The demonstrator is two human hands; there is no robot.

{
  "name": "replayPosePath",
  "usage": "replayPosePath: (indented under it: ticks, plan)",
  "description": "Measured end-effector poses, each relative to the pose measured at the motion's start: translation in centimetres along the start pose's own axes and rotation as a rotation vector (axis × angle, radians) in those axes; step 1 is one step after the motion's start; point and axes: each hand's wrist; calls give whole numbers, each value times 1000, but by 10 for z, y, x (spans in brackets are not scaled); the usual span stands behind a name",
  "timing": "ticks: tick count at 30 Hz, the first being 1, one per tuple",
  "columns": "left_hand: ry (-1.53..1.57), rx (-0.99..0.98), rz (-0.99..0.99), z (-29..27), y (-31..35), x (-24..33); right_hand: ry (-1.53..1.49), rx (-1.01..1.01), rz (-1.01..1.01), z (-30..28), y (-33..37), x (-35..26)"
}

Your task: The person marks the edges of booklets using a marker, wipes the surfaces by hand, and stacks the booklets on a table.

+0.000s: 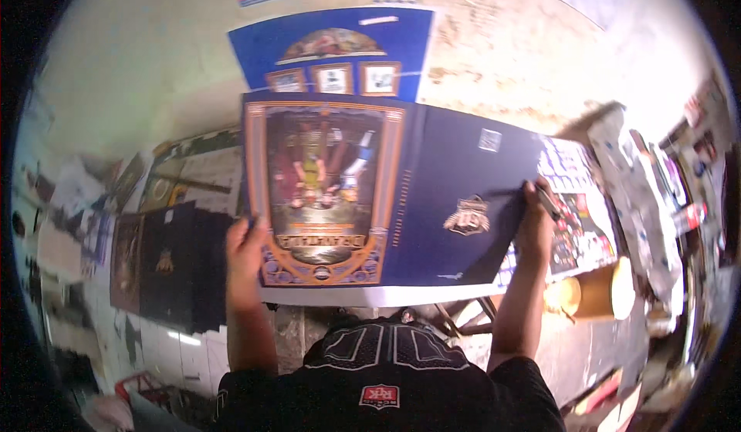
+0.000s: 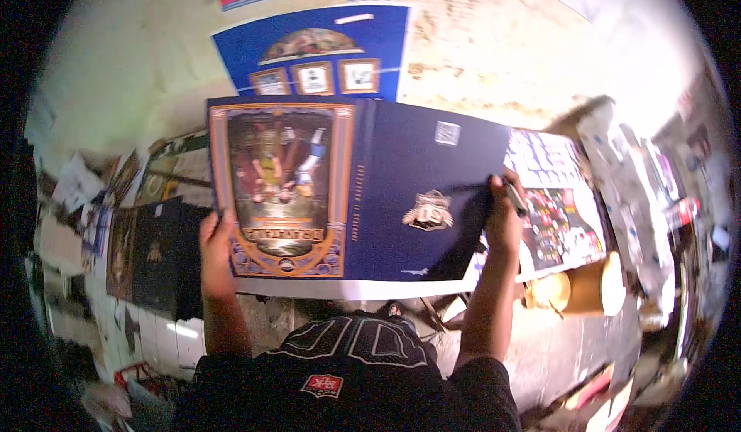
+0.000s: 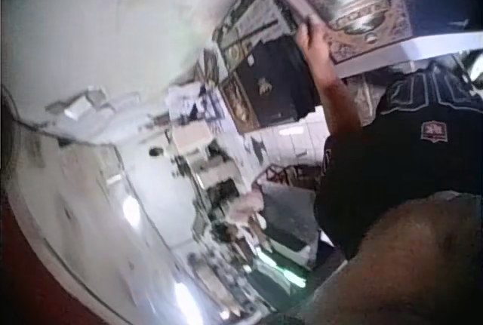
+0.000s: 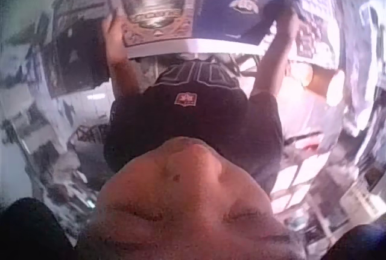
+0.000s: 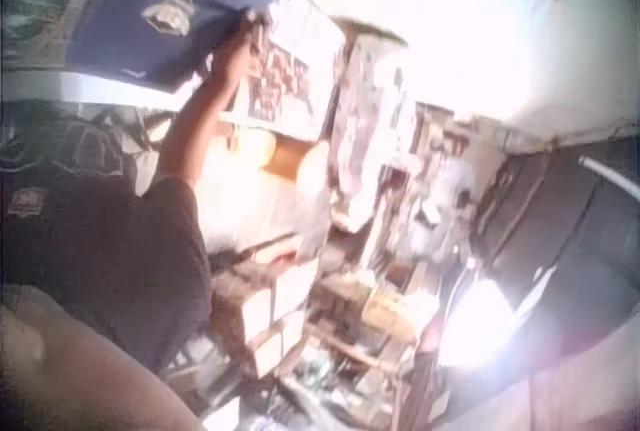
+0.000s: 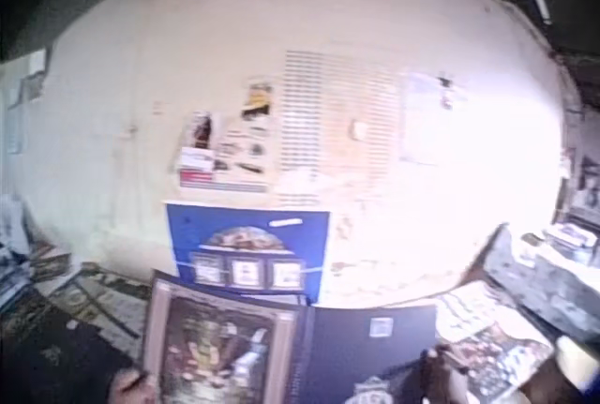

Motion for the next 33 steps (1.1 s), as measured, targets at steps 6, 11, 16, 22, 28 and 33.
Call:
replayPosePath:
  ticks: [6, 11, 16, 22, 28, 33]
  plan:
    - [117, -144, 25, 0, -20, -4, -174, -21, 129, -8, 5, 12]
    - [117, -148, -38, 5, -13, -8, -267, -92, 176, -10, 9, 16]
    - [-314, 3, -167, -1, -1, -63, 217, -117, 142, -16, 15, 43]
    - [-735, -281, -190, -13, 60, -206, 593, -47, -94, -50, 30, 146]
    - [-1323, 59, 258, -1, 66, -202, 709, -524, 16, -76, 146, 174]
    - [-676, -628, -74, 54, 121, -159, 538, -884, 64, -3, 197, 135]
Point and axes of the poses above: each hand's wrist, its own y-axis away from the middle knuckle, its own z-axis out of the palm, x = y × z, and after that the axes turned 14 degrees about x, right-handed
